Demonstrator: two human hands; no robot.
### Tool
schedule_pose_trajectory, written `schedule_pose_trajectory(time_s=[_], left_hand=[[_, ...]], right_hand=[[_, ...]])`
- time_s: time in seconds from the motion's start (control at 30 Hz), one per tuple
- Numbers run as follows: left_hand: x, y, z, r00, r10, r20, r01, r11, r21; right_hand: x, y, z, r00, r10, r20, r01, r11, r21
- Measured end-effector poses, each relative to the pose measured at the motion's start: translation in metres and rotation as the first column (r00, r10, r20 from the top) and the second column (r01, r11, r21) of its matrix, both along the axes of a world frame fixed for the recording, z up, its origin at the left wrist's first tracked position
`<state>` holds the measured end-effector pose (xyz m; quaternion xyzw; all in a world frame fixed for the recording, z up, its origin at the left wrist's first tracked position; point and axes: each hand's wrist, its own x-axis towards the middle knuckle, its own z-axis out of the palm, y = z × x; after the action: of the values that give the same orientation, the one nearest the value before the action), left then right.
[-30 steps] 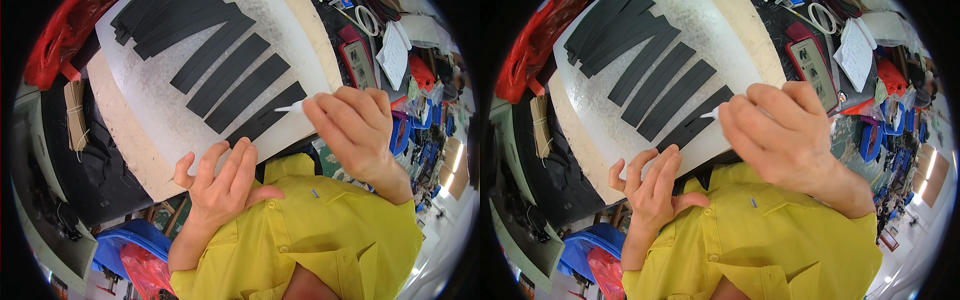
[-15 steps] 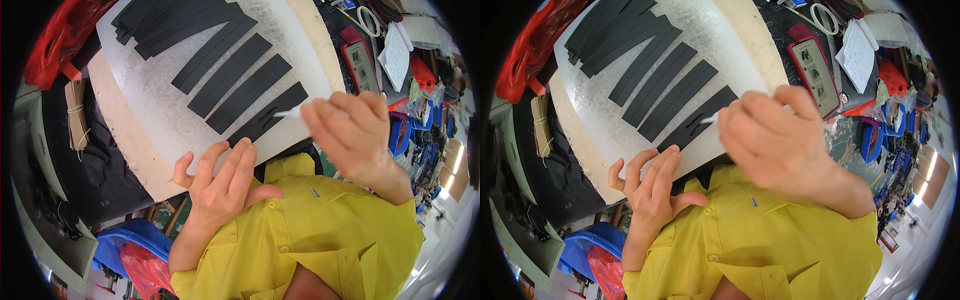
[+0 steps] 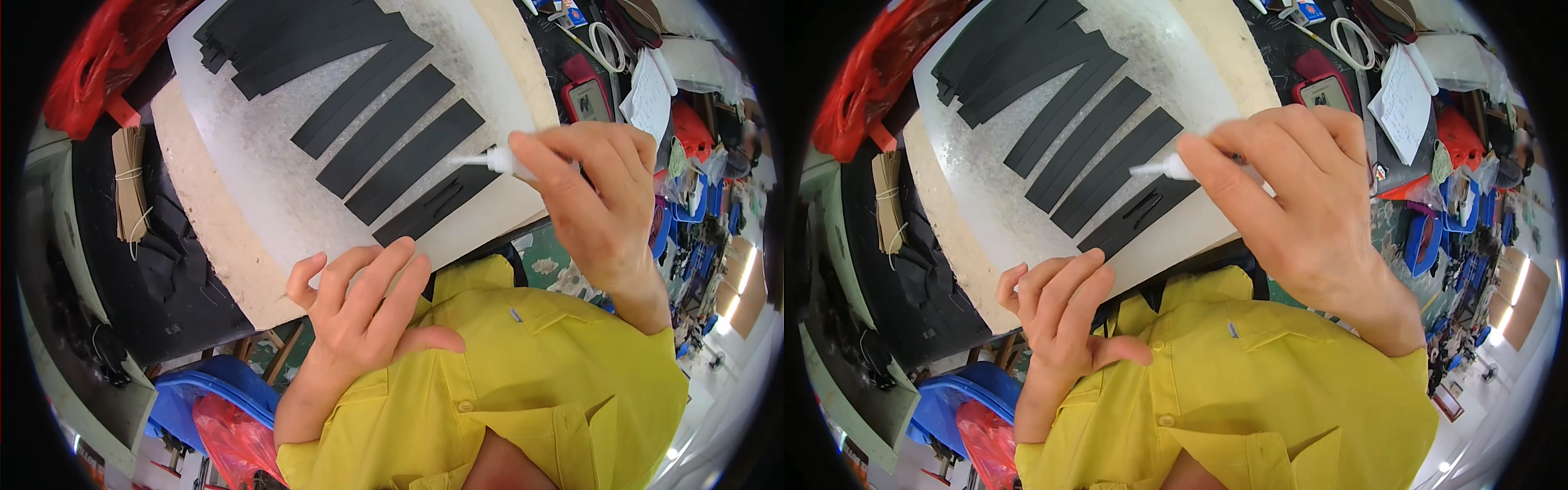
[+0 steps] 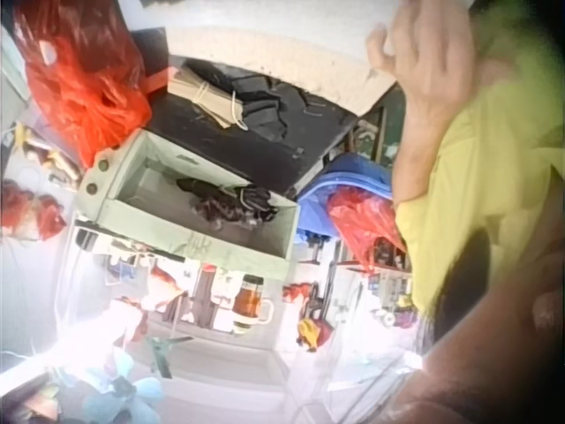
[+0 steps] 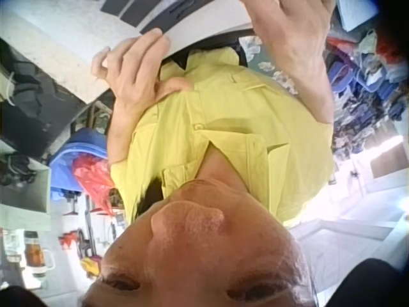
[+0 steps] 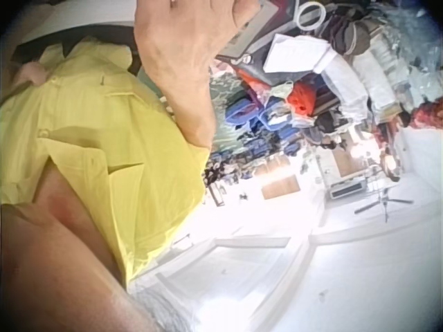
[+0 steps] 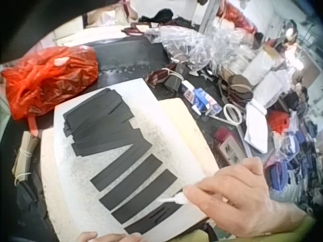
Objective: The person applies glue from a small white bottle onto black rectangular fabric strips laid out on a white board. They then fold the strips over the glue and press them flat to secure the bond. The process is repeated for multiple strips in a repetitive assembly sequence.
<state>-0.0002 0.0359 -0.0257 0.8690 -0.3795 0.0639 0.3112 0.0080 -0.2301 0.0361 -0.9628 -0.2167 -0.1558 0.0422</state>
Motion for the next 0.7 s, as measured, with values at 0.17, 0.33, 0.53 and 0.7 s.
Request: schedule_pose_trajectory(time_s=[0.17,0.33,0.53,0.7], left_hand=[[0.021,-0.002,0.000,0.999,0.030,0.042,-0.033,0.996,0.082],[0.024,-0.008,0.000,0.998,0.064,0.021,-0.067,0.983,0.173],[0.022,-0.006,-0.002,0.996,0.085,0.020,-0.087,0.983,0.161],[0.023,-0.009,-0.003,0.996,0.087,0.029,-0.090,0.984,0.151]], right_hand=[[0.010,0.013,-0.007,0.997,0.039,0.062,-0.037,0.999,-0.035],[0.011,0.024,-0.011,0.994,0.098,0.046,-0.094,0.993,-0.078],[0.015,0.016,-0.010,0.995,0.081,0.065,-0.071,0.988,-0.140],[0.018,0.028,-0.013,0.996,0.085,0.041,-0.080,0.992,-0.094]])
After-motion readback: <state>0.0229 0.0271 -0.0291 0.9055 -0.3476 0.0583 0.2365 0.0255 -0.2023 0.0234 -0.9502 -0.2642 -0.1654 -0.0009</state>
